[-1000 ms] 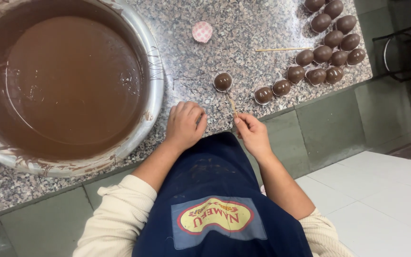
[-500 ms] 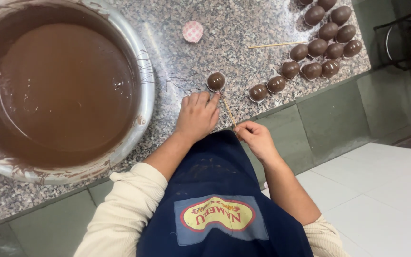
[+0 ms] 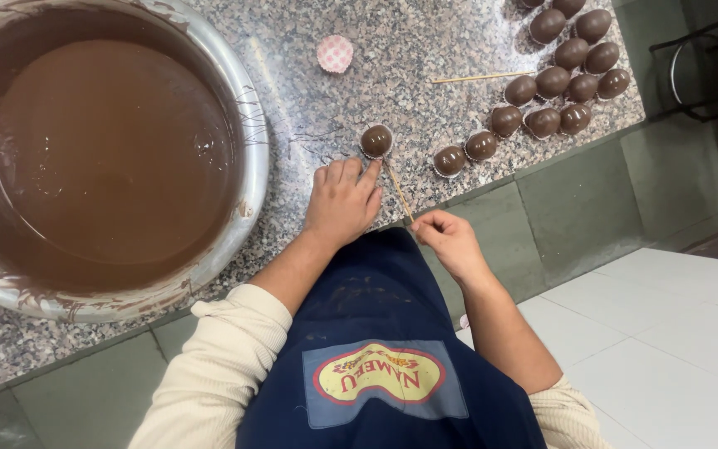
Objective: Dipping round cake balls into melted chocolate using wooden skewers and placing them in liners.
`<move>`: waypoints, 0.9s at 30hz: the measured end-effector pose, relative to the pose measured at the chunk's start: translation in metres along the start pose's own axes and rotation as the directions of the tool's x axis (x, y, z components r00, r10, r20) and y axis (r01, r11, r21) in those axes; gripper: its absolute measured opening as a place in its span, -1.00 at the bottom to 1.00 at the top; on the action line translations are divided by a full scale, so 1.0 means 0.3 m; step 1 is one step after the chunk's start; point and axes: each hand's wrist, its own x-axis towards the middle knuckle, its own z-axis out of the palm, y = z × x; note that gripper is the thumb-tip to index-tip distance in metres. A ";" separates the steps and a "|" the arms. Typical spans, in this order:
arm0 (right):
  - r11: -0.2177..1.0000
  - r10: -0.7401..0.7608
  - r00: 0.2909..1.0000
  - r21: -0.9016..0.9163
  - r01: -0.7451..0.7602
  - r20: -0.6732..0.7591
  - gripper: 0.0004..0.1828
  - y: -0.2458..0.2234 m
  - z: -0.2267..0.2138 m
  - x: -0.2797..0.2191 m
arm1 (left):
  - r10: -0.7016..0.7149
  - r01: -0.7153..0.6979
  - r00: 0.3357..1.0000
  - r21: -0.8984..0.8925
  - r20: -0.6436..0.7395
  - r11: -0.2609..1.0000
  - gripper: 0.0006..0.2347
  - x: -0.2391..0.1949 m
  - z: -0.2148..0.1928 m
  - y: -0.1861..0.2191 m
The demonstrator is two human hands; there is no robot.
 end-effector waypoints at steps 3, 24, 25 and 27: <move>1.000 0.001 1.000 -0.011 -0.001 -0.018 -0.91 0.002 0.002 -0.001 | -0.003 0.003 1.000 0.015 0.008 1.000 -0.61 0.003 -0.005 0.003; 0.990 0.030 0.999 -0.140 -0.033 -0.021 -0.88 -0.027 -0.009 -0.054 | -0.015 0.014 0.999 0.024 0.035 1.000 -0.60 -0.004 0.007 -0.004; 0.990 0.030 0.999 -0.140 -0.033 -0.022 -0.88 -0.029 -0.013 -0.057 | -0.014 0.013 0.999 0.024 0.035 1.000 -0.60 -0.005 0.007 -0.004; 0.984 0.025 0.999 -0.176 -0.028 -0.024 -0.86 -0.036 -0.024 -0.059 | -0.001 0.000 1.000 0.036 0.022 0.999 -0.61 -0.005 0.009 -0.006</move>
